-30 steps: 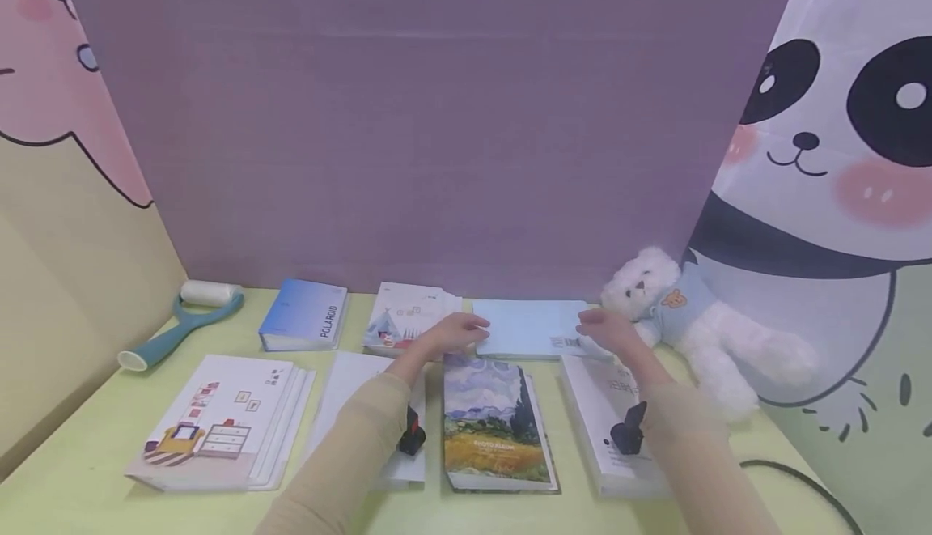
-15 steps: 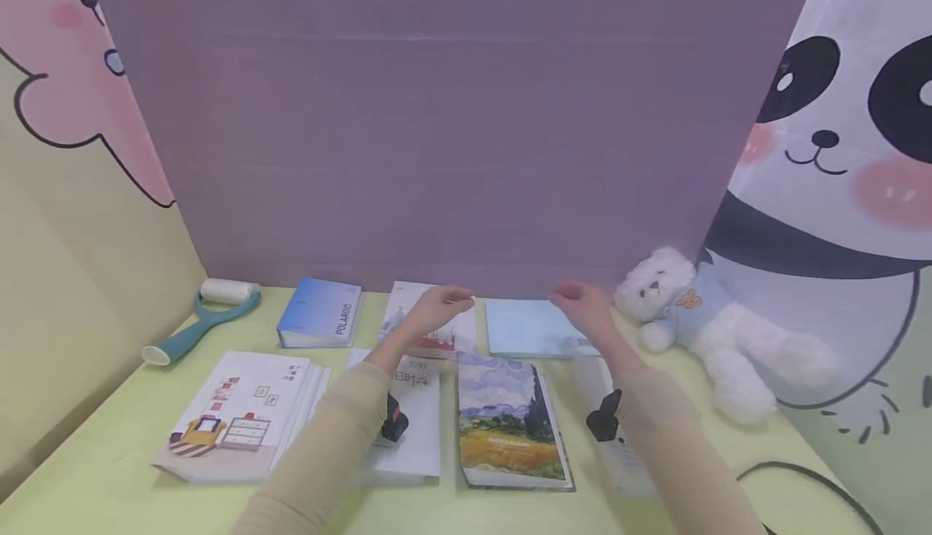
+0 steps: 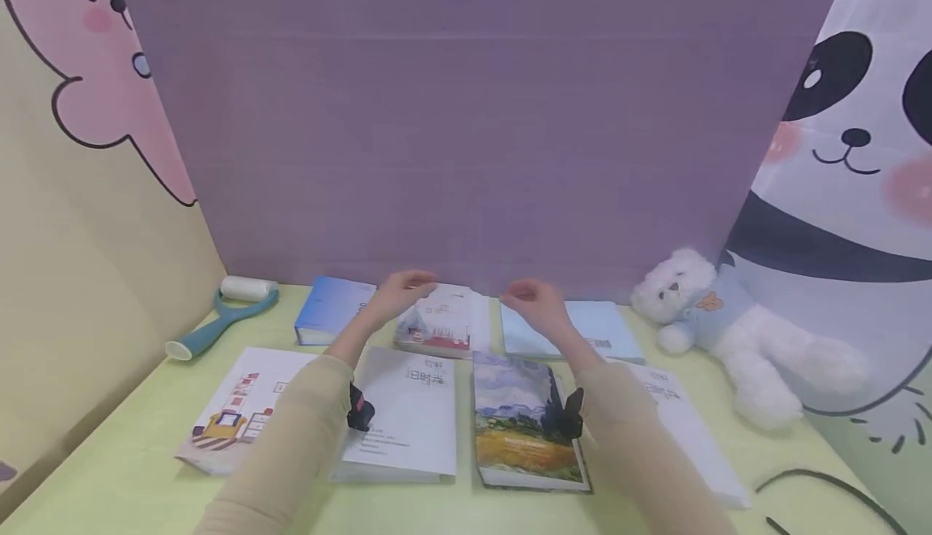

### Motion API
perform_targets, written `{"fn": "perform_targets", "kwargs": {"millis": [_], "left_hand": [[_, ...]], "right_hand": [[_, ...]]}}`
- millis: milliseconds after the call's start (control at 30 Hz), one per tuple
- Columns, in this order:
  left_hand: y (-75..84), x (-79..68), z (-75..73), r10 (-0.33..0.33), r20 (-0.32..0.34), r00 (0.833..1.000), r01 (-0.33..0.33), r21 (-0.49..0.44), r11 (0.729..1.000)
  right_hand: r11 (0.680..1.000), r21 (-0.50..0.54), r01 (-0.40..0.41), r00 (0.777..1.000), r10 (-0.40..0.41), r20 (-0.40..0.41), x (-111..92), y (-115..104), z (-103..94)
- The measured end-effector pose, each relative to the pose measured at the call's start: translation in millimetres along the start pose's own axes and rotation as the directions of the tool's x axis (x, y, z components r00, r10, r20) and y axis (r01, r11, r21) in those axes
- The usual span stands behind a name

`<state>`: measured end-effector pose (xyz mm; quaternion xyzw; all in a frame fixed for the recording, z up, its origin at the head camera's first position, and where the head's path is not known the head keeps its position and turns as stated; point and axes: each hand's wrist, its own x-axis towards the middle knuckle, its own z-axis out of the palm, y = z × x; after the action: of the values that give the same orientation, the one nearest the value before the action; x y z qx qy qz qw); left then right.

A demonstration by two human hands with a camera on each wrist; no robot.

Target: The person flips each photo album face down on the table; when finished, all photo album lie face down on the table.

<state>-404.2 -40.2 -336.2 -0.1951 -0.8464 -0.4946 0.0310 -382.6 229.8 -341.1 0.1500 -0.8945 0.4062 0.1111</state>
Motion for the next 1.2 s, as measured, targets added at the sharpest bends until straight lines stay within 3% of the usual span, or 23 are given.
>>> {"fn": "perform_targets", "kwargs": {"millis": [267, 533, 700, 1033, 1200], "left_hand": [[-14.6, -8.4, -28.3, -0.017, -0.023, 1.000, 0.018, 0.022, 1.000], [-30.0, -21.4, -42.7, -0.010, -0.030, 1.000, 0.013, 0.118, 0.993], [-48.9, -29.5, -48.7, -0.062, -0.019, 0.998, 0.064, 0.134, 0.989], [-76.8, -29.4, -33.0, -0.134, 0.099, 0.986, 0.125, 0.088, 0.988], [-85.8, -29.7, -22.5, -0.187, 0.135, 0.973, 0.176, 0.089, 0.980]], "right_hand": [[1.000, 0.017, 0.017, 0.999, -0.017, 0.036, 9, -14, 28.2], [0.999, 0.022, 0.030, 0.995, -0.032, 0.097, 14, -22, 46.3], [0.997, 0.000, 0.076, 0.988, -0.076, 0.138, 16, -25, 55.8], [0.985, -0.069, 0.155, 0.965, -0.136, 0.224, 17, -25, 65.9], [0.985, -0.124, 0.124, 0.956, -0.085, 0.282, 18, -21, 72.7]]}}
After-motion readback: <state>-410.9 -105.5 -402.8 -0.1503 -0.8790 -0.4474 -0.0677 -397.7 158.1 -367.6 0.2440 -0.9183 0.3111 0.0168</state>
